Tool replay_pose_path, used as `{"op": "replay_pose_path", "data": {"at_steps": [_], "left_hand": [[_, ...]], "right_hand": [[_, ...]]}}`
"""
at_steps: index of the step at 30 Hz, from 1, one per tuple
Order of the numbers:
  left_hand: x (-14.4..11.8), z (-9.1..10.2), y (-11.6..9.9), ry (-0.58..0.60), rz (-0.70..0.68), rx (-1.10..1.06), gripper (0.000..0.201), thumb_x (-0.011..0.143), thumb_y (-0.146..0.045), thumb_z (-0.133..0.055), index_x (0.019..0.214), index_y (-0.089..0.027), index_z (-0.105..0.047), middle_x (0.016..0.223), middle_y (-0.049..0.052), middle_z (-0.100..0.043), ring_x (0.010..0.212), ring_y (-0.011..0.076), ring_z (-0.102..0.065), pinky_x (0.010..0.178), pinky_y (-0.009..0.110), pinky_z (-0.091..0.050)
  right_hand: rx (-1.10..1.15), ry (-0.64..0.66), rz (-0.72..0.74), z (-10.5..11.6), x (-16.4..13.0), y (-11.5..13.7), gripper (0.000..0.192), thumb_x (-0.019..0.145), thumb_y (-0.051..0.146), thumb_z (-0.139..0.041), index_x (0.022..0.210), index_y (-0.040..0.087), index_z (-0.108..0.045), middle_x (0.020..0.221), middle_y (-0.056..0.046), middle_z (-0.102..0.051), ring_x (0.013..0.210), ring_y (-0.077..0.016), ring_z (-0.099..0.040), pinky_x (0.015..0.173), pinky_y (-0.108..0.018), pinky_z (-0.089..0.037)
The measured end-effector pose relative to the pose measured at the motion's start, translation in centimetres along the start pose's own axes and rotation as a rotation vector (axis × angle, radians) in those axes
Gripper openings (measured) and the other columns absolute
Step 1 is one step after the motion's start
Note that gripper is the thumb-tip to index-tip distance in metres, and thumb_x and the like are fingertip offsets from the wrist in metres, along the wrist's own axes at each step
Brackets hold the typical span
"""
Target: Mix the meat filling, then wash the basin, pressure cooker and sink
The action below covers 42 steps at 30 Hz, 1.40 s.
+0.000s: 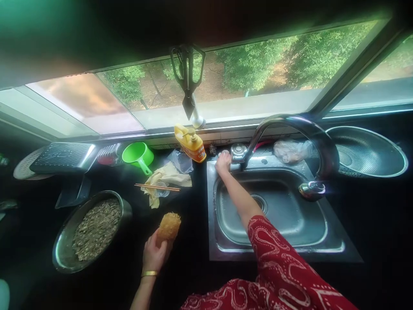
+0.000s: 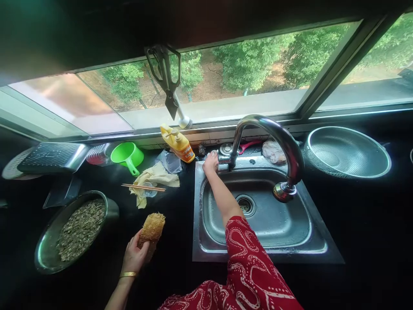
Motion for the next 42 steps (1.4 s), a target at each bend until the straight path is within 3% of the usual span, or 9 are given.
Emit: {"op": "replay_pose_path", "data": {"at_steps": [6, 10, 15, 18, 22, 28, 32, 39, 42], "left_hand": [[-1.2, -1.0, -1.0, 0.068, 0.014, 0.148, 0.063, 0.075, -0.034, -0.044, 0.131, -0.011, -0.057, 0.107, 0.013, -0.065, 0.101, 0.0298, -0.058, 0.096, 0.042, -0.045], [-1.2, -1.1, -0.9, 0.084, 0.024, 0.167, 0.062, 0.076, -0.033, -0.045, 0.133, -0.012, -0.055, 0.107, 0.012, -0.065, 0.101, 0.0293, -0.058, 0.094, 0.041, -0.046], [-0.9, -1.4, -0.8, 0.103, 0.034, 0.195, 0.062, 0.079, -0.031, -0.046, 0.137, -0.01, -0.052, 0.114, 0.013, -0.064, 0.105, 0.0299, -0.058, 0.095, 0.04, -0.046], [-0.5, -1.5, -1.1, 0.123, 0.013, 0.216, 0.061, 0.079, -0.028, -0.047, 0.137, -0.011, -0.052, 0.118, 0.014, -0.063, 0.107, 0.0297, -0.059, 0.095, 0.038, -0.046], [0.2, -1.7, -1.2, 0.14, -0.04, 0.222, 0.06, 0.08, -0.028, -0.049, 0.138, -0.01, -0.05, 0.119, 0.015, -0.063, 0.111, 0.029, -0.06, 0.097, 0.036, -0.046], [1.6, -2.6, -0.9, 0.177, -0.155, 0.257, 0.062, 0.084, -0.033, -0.048, 0.14, -0.008, -0.046, 0.121, 0.019, -0.062, 0.114, 0.0319, -0.059, 0.099, 0.04, -0.045], [2.2, -3.0, -0.8, 0.203, -0.232, 0.233, 0.065, 0.085, -0.039, -0.046, 0.14, -0.006, -0.045, 0.12, 0.022, -0.062, 0.112, 0.0345, -0.06, 0.096, 0.042, -0.046], [2.7, -1.3, -3.3, 0.126, -0.259, 0.224, 0.066, 0.083, -0.041, -0.046, 0.14, -0.007, -0.047, 0.117, 0.022, -0.063, 0.11, 0.0355, -0.061, 0.093, 0.044, -0.048], [2.6, -0.9, -5.2, 0.096, -0.253, 0.27, 0.069, 0.083, -0.043, -0.044, 0.142, -0.006, -0.045, 0.118, 0.024, -0.061, 0.113, 0.0373, -0.059, 0.094, 0.046, -0.046]], "right_hand": [[-0.064, 0.184, 0.124, -3.9, -2.1, 5.1, 0.051, 0.083, 0.013, -0.048, 0.132, 0.004, -0.049, 0.136, -0.026, -0.047, 0.124, -0.0348, -0.04, 0.102, -0.047, -0.034], [-0.086, 0.221, 0.203, -4.3, -4.3, 6.9, 0.047, 0.087, 0.012, -0.04, 0.133, 0.004, -0.048, 0.137, -0.026, -0.045, 0.123, -0.0337, -0.039, 0.103, -0.048, -0.031], [-0.099, 0.366, 0.388, -4.3, -7.7, 8.2, 0.031, 0.09, 0.015, -0.039, 0.111, 0.014, -0.062, 0.121, -0.017, -0.057, 0.114, -0.0284, -0.045, 0.099, -0.041, -0.036], [-0.083, 0.404, 0.494, -3.8, -11.6, 8.7, 0.026, 0.09, 0.017, -0.042, 0.105, 0.014, -0.063, 0.115, -0.015, -0.06, 0.11, -0.0261, -0.049, 0.096, -0.038, -0.04], [0.013, 0.408, 0.657, -1.0, -20.7, 7.4, 0.019, 0.088, 0.015, -0.048, 0.099, 0.014, -0.062, 0.108, -0.013, -0.063, 0.104, -0.022, -0.053, 0.095, -0.034, -0.042], [0.127, 0.367, 0.792, 7.0, -36.7, 1.3, 0.025, 0.084, 0.015, -0.051, 0.107, 0.019, -0.061, 0.117, -0.012, -0.064, 0.112, -0.0237, -0.056, 0.097, -0.04, -0.046], [0.097, 0.283, 0.609, 13.6, -41.4, -6.4, 0.045, 0.08, 0.008, -0.045, 0.119, 0.025, -0.061, 0.127, -0.009, -0.063, 0.126, -0.023, -0.053, 0.105, -0.043, -0.043], [0.17, -0.221, -0.415, 27.8, -35.3, -24.4, 0.027, 0.079, 0.024, -0.048, 0.093, 0.022, -0.071, 0.091, -0.01, -0.073, 0.088, -0.0263, -0.067, 0.082, -0.043, -0.053], [0.28, -0.311, -0.45, 30.5, -28.3, -25.5, 0.036, 0.083, 0.033, -0.046, 0.102, 0.013, -0.068, 0.095, -0.012, -0.073, 0.087, -0.0234, -0.066, 0.079, -0.036, -0.053]]}}
Point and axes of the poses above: each hand's wrist, its own x-axis towards the middle knuckle, its own z-axis out of the back of the hand, y = z × x, the point moved 7 cm from there along x, towards the middle knuckle
